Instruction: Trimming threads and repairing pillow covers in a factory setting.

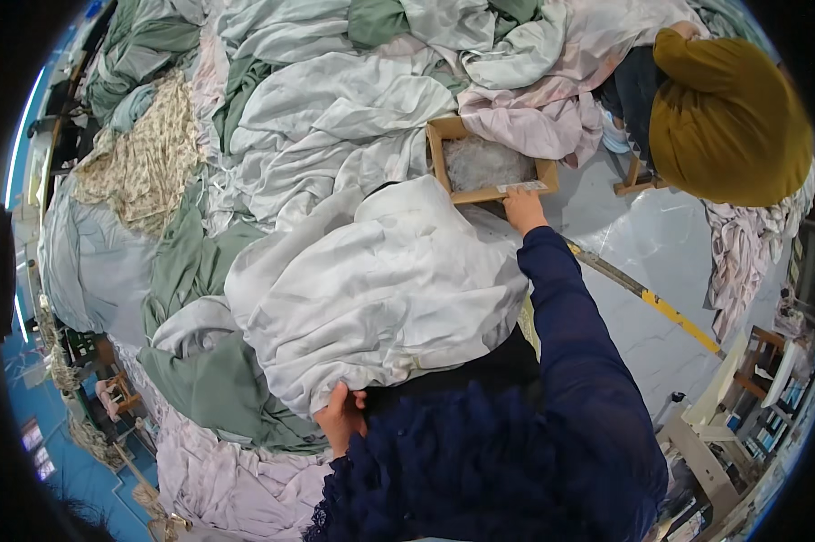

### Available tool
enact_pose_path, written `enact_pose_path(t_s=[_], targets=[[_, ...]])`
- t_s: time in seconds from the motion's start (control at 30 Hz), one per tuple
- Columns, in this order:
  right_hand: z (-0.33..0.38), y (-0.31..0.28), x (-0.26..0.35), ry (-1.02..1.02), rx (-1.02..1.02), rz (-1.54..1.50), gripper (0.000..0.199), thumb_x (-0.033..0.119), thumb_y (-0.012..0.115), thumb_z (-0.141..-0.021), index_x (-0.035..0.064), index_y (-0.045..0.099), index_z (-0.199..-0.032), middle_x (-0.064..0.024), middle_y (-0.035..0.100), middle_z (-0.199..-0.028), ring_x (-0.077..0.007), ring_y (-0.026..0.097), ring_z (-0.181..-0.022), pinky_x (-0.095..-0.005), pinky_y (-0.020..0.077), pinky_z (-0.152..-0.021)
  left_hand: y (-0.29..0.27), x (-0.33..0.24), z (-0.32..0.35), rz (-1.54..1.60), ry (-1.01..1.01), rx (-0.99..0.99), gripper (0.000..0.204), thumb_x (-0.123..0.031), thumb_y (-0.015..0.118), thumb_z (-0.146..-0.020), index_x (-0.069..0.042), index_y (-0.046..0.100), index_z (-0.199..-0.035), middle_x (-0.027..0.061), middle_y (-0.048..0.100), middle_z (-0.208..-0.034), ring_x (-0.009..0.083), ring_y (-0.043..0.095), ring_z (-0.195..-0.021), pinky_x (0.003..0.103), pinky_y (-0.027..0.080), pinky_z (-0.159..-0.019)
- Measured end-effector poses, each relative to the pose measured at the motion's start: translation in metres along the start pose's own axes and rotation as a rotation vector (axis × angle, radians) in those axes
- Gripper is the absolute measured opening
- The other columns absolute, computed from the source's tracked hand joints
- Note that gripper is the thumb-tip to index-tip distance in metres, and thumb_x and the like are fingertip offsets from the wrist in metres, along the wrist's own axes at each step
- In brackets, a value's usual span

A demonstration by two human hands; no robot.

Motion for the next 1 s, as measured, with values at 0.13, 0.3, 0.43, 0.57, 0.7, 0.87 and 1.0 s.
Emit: enact_pose_path(t_s=[0.13,0.3,0.43,0.57,0.7,0.87,1.0], targets=[[0.005,-0.002,0.007,-0.103,-0.042,0.045,0.021,0.018,0.05,-0.09,0.0116,0.069,-0.092,-0.0031,0.06,-0.109,-0.023,0.055,-0.107,-0.0462,0.0403,-0.089,0.008,-0.004,-0.002,-0.017,-0.028,-0.017,0.011,-0.001,0.061,-0.087,0.004,0.06,-0.096,0.0113,0.064,-0.077,0.0207,0.062,-0.059,0.028,0.047,-0.05],[0.037,0.01,0.021,-0.213,-0.025,0.081,0.016,0.018,0.052,-0.086,0.012,0.067,-0.087,-0.0036,0.059,-0.108,-0.0225,0.055,-0.102,-0.0453,0.0406,-0.084,0.011,-0.004,-0.01,-0.045,-0.041,-0.024,0.011,-0.002,0.062,-0.087,0.004,0.06,-0.096,0.0114,0.064,-0.077,0.0203,0.062,-0.059,0.028,0.046,-0.049],[0.078,0.027,0.035,-0.218,-0.02,-0.003,0.019,0.024,0.054,-0.084,0.0111,0.067,-0.085,-0.0036,0.062,-0.095,-0.0246,0.06,-0.091,-0.0474,0.0444,-0.076,0.006,-0.004,-0.012,-0.045,-0.01,0.005,0.017,-0.007,0.066,-0.085,0.002,0.059,-0.099,0.0106,0.065,-0.078,0.0206,0.062,-0.059,0.029,0.044,-0.047],[0.096,0.042,0.021,-0.067,0.089,-0.315,0.018,0.025,0.057,-0.083,0.0154,0.069,-0.092,-0.0074,0.066,-0.095,-0.0343,0.065,-0.087,-0.0477,0.0514,-0.072,0.003,-0.003,-0.009,-0.065,-0.002,0.029,0.015,-0.007,0.065,-0.087,0.001,0.06,-0.097,0.0106,0.065,-0.078,0.0199,0.062,-0.06,0.028,0.044,-0.048],[0.08,0.027,-0.014,0.133,0.054,-0.58,0.021,0.022,0.06,-0.081,0.0089,0.067,-0.095,-0.0165,0.065,-0.09,-0.0422,0.062,-0.085,-0.0512,0.0498,-0.075,-0.008,0.007,-0.007,-0.077,-0.013,0.062,0.013,-0.007,0.063,-0.088,0.002,0.06,-0.098,0.0109,0.065,-0.078,0.0184,0.06,-0.06,0.028,0.043,-0.05],[0.112,-0.174,0.02,-0.012,-0.577,-0.865,0.02,0.008,0.051,-0.093,0.0,0.064,-0.106,-0.0169,0.063,-0.104,-0.0267,0.059,-0.091,-0.0352,0.0466,-0.083,-0.001,-0.006,0.002,-0.015,0.062,0.115,0.012,-0.003,0.06,-0.09,0.004,0.059,-0.1,0.0125,0.067,-0.082,0.0182,0.063,-0.064,0.027,0.046,-0.053],[0.156,-0.261,0.125,-0.16,-0.183,-1.45,0.017,0.006,0.056,-0.093,0.0019,0.066,-0.106,-0.009,0.065,-0.101,-0.0116,0.059,-0.081,-0.0229,0.046,-0.072,0.009,-0.016,0.003,0.09,0.076,0.194,0.016,0.001,0.06,-0.089,0.004,0.06,-0.105,0.0116,0.066,-0.087,0.0181,0.065,-0.067,0.026,0.046,-0.054]])
Point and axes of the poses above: each hand's wrist, its own z-axis away from the middle knuckle, its own y-axis out of the palm, x = y × z, the point moved 7 cm from there along -z, towards the middle knuckle
